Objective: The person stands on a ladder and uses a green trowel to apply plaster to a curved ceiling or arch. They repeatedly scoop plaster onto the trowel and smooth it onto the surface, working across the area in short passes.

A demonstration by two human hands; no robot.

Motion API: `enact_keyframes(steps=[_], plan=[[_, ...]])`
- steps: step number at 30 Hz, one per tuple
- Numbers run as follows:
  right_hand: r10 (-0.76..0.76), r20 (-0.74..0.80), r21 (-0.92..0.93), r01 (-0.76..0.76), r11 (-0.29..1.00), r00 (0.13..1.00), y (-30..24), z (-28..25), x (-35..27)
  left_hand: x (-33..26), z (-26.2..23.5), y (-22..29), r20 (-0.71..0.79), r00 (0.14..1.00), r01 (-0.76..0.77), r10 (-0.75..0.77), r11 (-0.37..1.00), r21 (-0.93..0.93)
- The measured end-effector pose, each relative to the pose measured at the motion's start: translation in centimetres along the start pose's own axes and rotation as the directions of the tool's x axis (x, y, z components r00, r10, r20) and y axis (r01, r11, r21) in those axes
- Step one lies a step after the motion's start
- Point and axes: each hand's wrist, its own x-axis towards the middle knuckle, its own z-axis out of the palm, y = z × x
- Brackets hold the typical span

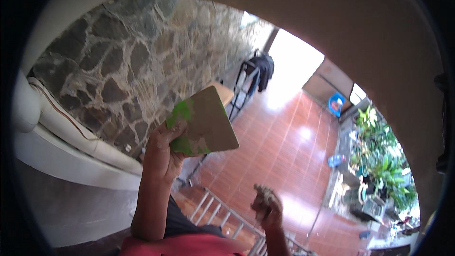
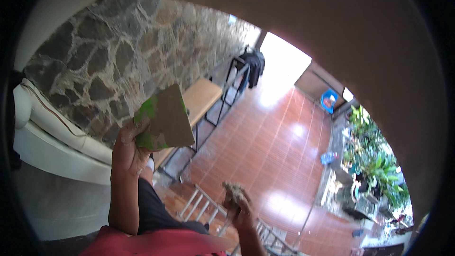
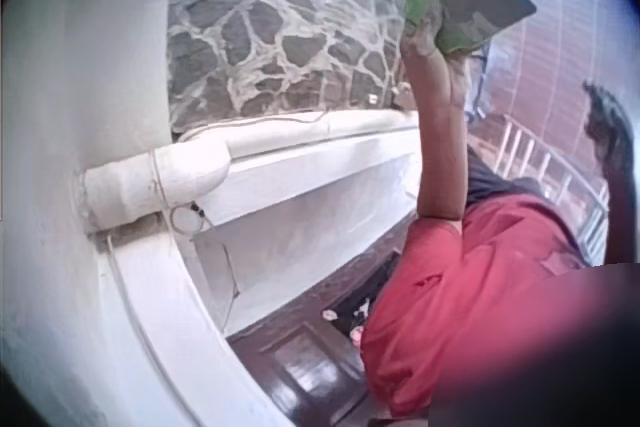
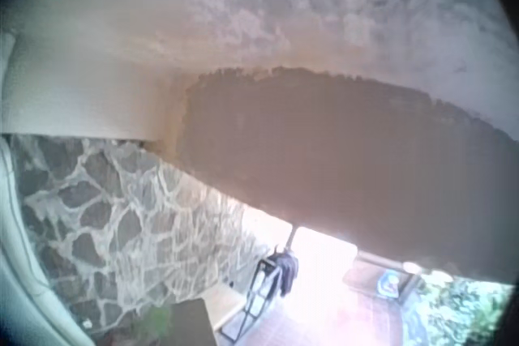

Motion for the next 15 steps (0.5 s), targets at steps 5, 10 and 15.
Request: enact_keyframes(steps=[5,10,15], plan=[[-0.122,0.222,-0.243,0.176,0.954,0.967,-7.4,5.5,-0.4,-5.4,-0.7,-2.9,-0.116,0.969,0.222,-0.219,0.975,0.014],[-0.038,0.405,-0.513,0.261,0.818,0.914,-11.9,9.3,-0.4,-8.2,-0.6,-3.4,0.053,0.945,0.326,-0.324,0.944,-0.051],[0.064,0.512,-0.729,0.394,0.559,0.856,-13.3,11.8,-0.1,-9.1,-0.6,-3.6,0.051,0.938,0.347,-0.344,0.935,-0.07]])
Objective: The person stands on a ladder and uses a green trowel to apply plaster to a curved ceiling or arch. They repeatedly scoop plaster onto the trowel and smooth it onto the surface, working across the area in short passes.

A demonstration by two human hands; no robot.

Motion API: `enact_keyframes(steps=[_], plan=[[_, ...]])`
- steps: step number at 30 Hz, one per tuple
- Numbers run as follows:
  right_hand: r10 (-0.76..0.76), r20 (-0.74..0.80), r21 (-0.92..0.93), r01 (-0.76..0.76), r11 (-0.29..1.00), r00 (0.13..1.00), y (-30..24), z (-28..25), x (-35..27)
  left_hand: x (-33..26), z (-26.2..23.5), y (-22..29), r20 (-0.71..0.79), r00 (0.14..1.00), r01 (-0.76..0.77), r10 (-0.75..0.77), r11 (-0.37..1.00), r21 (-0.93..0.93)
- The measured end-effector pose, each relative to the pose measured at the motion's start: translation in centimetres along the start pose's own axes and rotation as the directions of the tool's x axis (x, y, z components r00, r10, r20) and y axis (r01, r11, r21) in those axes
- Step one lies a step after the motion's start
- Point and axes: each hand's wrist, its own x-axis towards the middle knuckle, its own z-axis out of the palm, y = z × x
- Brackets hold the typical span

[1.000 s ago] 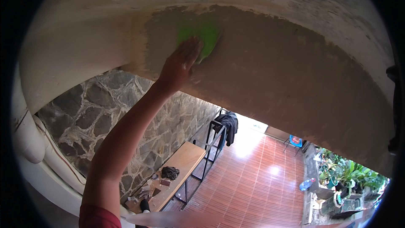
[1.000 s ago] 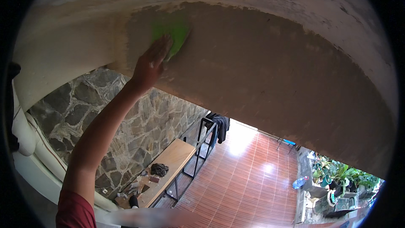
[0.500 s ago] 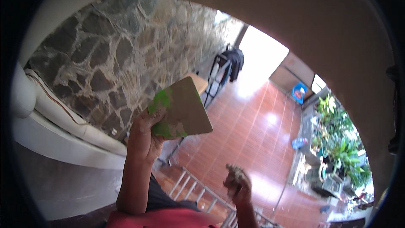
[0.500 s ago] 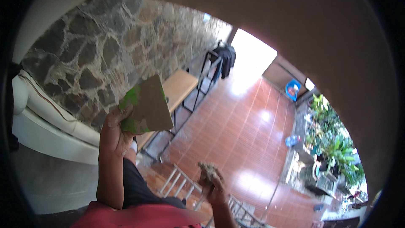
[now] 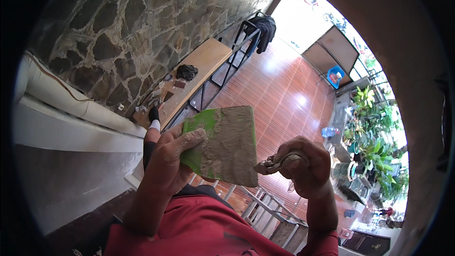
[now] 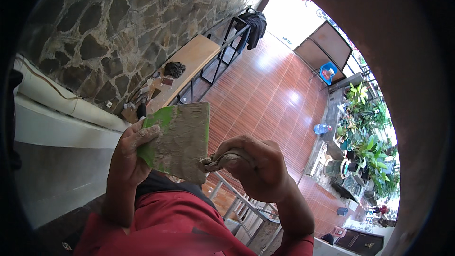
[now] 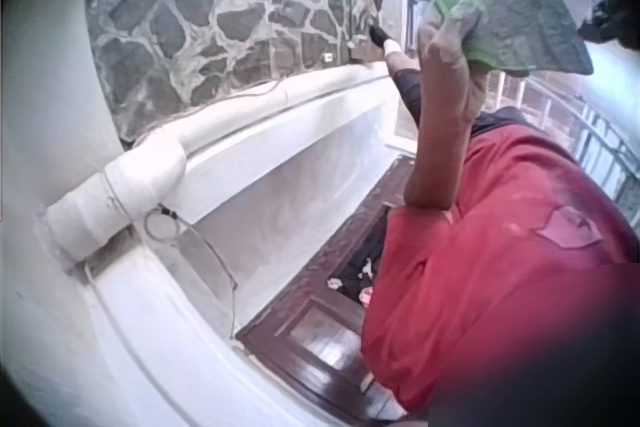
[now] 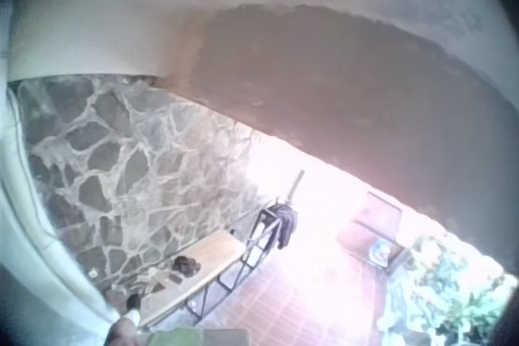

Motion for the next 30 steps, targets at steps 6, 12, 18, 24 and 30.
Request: enact_keyframes(steps=[6,12,18,24,30], plan=[[-0.091,0.1,-0.052,0.096,0.994,0.991,-0.5,0.1,1.2,-0.9,0.4,-0.3,-0.057,0.998,-0.01,0.012,0.999,0.043],[-0.047,0.113,-0.198,0.068,0.978,0.992,-1.8,0.3,1.5,-1.8,0.7,-0.1,-0.014,1.0,0.008,-0.007,0.999,0.041],[-0.127,0.124,-0.259,0.155,0.953,0.984,-2.3,0.5,1.9,-1.8,1.1,-0.3,0.007,1.0,0.012,-0.012,1.0,0.029],[-0.148,0.177,-0.295,0.196,0.935,0.973,-2.0,0.2,2.0,-1.6,1.2,-0.2,0.013,0.999,0.029,-0.029,0.999,0.026],[-0.255,0.135,-0.372,0.288,0.882,0.957,-1.6,0.5,2.3,-2.0,1.1,0.0,0.033,0.999,0.033,-0.034,0.999,0.016]])
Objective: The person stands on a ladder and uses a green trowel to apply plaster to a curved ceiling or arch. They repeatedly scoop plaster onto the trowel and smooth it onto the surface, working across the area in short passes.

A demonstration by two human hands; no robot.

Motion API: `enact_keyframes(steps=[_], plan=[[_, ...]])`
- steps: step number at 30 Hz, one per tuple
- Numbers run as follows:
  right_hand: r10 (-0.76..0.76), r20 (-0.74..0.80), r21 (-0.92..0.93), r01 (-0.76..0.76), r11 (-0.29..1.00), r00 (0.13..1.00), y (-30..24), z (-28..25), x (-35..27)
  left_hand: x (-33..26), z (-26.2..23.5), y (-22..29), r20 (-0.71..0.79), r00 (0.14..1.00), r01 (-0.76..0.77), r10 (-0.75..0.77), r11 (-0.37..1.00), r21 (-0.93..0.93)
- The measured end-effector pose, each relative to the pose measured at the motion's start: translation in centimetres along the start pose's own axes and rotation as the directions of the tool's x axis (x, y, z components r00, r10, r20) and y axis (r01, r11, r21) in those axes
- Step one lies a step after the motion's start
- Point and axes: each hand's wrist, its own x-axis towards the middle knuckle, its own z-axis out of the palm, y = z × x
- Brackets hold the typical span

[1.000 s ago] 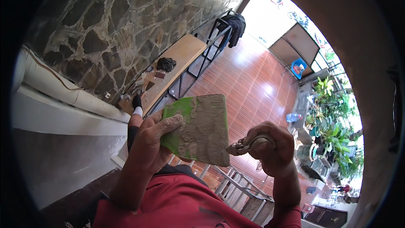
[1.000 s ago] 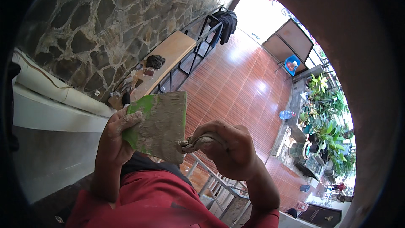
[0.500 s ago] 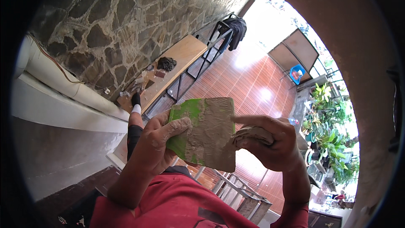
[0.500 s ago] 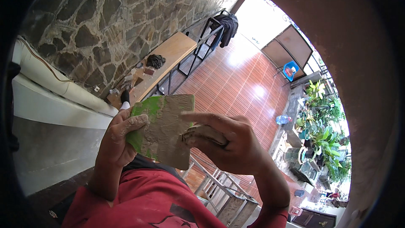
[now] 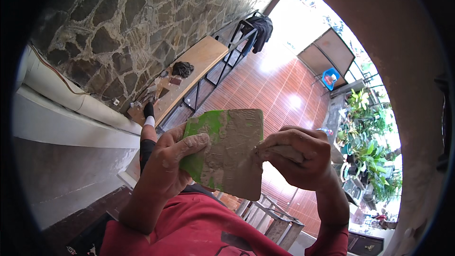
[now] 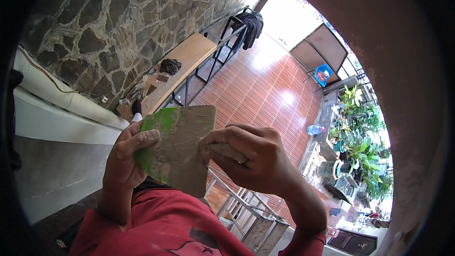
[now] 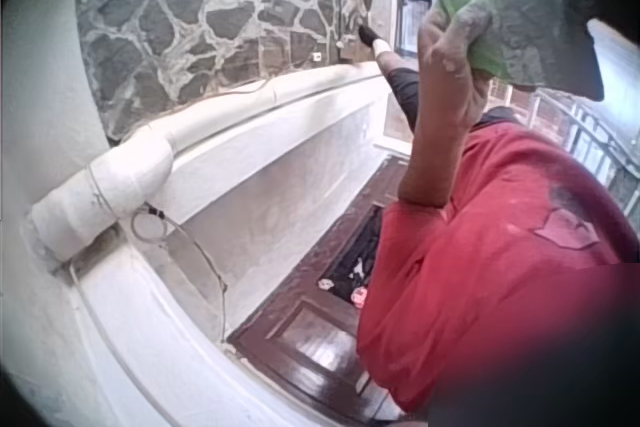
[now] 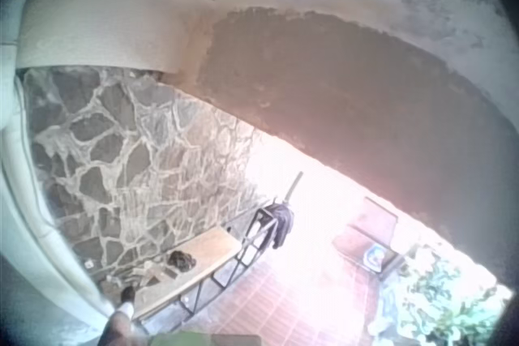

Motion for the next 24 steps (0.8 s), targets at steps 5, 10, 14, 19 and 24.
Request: enact_keyframes(steps=[5,10,14,19,24], plan=[[-0.096,-0.052,-0.107,0.09,0.99,0.994,0.4,0.0,0.0,-0.1,-0.4,0.1,0.025,0.999,0.022,-0.021,1.0,-0.017],[-0.127,-0.13,-0.239,0.093,0.966,0.983,0.7,-0.3,0.3,-0.2,-0.7,0.1,0.093,0.995,0.056,-0.046,0.993,-0.105],[-0.012,-0.34,-0.056,-0.008,0.998,0.94,0.6,0.4,0.7,-0.2,-0.9,0.0,0.093,0.995,0.034,-0.023,0.991,-0.127],[0.05,-0.156,0.223,-0.014,0.975,0.986,-0.5,0.2,0.6,-0.3,-1.2,0.4,0.114,0.993,0.042,-0.031,0.995,-0.091],[-0.02,0.024,0.021,0.019,1.0,1.0,-0.5,0.2,1.0,-0.4,-1.5,0.3,0.122,0.992,0.047,-0.031,0.991,-0.127]])
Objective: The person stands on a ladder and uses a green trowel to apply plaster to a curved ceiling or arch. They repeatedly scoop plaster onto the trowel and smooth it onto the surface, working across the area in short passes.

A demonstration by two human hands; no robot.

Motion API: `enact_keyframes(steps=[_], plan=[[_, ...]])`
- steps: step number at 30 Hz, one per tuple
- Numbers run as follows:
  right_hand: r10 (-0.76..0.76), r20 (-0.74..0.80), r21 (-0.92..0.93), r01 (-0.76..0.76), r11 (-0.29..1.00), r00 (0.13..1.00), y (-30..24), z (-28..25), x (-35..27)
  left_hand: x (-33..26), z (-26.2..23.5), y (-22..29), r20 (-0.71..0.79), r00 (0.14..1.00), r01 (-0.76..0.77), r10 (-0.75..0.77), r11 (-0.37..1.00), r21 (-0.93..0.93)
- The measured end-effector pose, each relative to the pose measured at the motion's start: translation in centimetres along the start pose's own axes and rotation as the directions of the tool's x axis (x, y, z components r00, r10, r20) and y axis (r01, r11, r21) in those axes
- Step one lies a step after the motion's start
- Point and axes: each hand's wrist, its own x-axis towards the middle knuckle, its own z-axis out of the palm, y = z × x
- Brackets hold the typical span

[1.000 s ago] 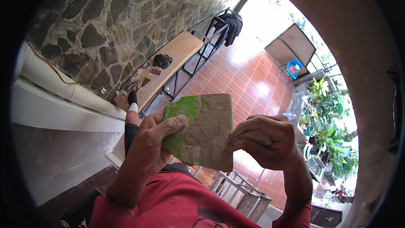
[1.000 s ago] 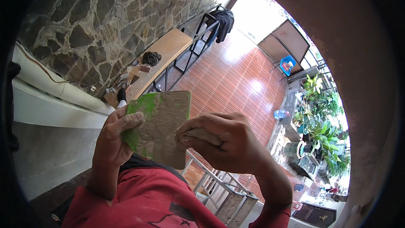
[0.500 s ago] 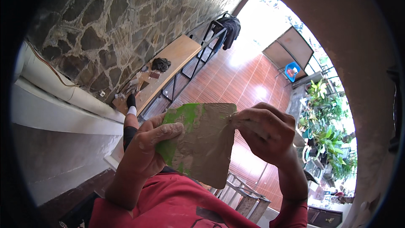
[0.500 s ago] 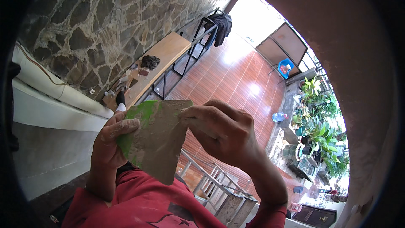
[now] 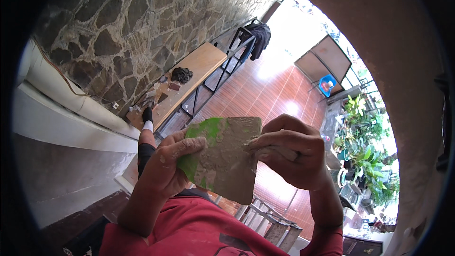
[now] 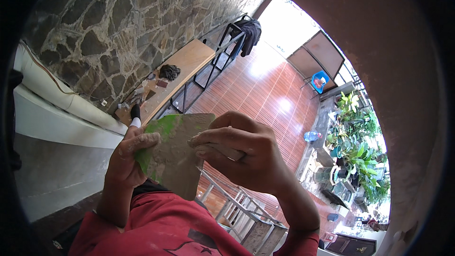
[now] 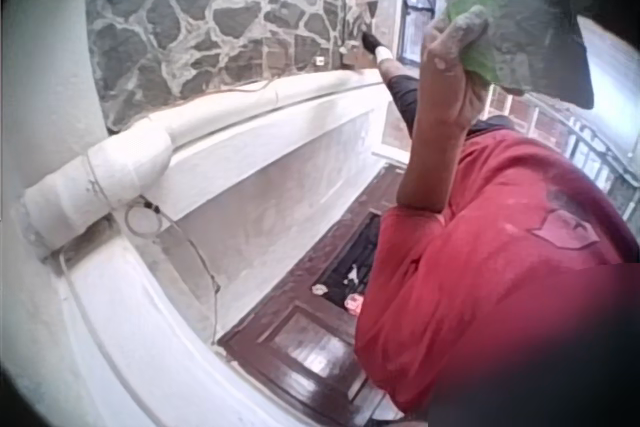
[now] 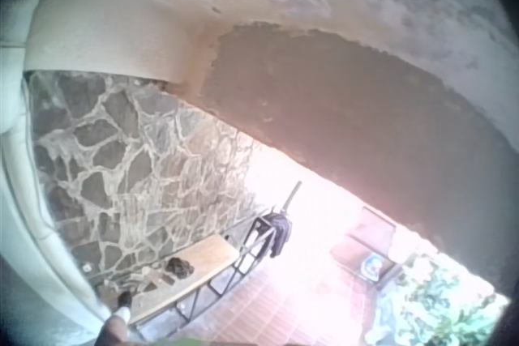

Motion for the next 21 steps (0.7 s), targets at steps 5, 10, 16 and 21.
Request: enact_keyframes(steps=[5,10,16,21], plan=[[-0.027,-0.091,-0.155,0.013,0.988,0.995,0.1,0.2,-0.7,-0.1,-0.4,-0.1,0.006,1.0,-0.029,0.029,0.999,-0.033],[0.019,-0.242,-0.023,-0.025,0.999,0.97,-0.1,-0.2,-0.7,-0.3,-0.6,0.1,0.008,0.999,-0.041,0.042,0.997,-0.063],[0.088,-0.283,-0.024,-0.099,0.995,0.955,-0.3,0.6,-0.2,0.7,-0.4,-0.8,-0.047,0.999,0.004,-0.011,0.989,-0.146],[0.02,-0.2,-0.221,-0.065,0.973,0.98,1.1,0.4,-0.5,1.2,-0.5,-0.7,-0.027,1.0,0.0,-0.002,0.996,-0.092]])
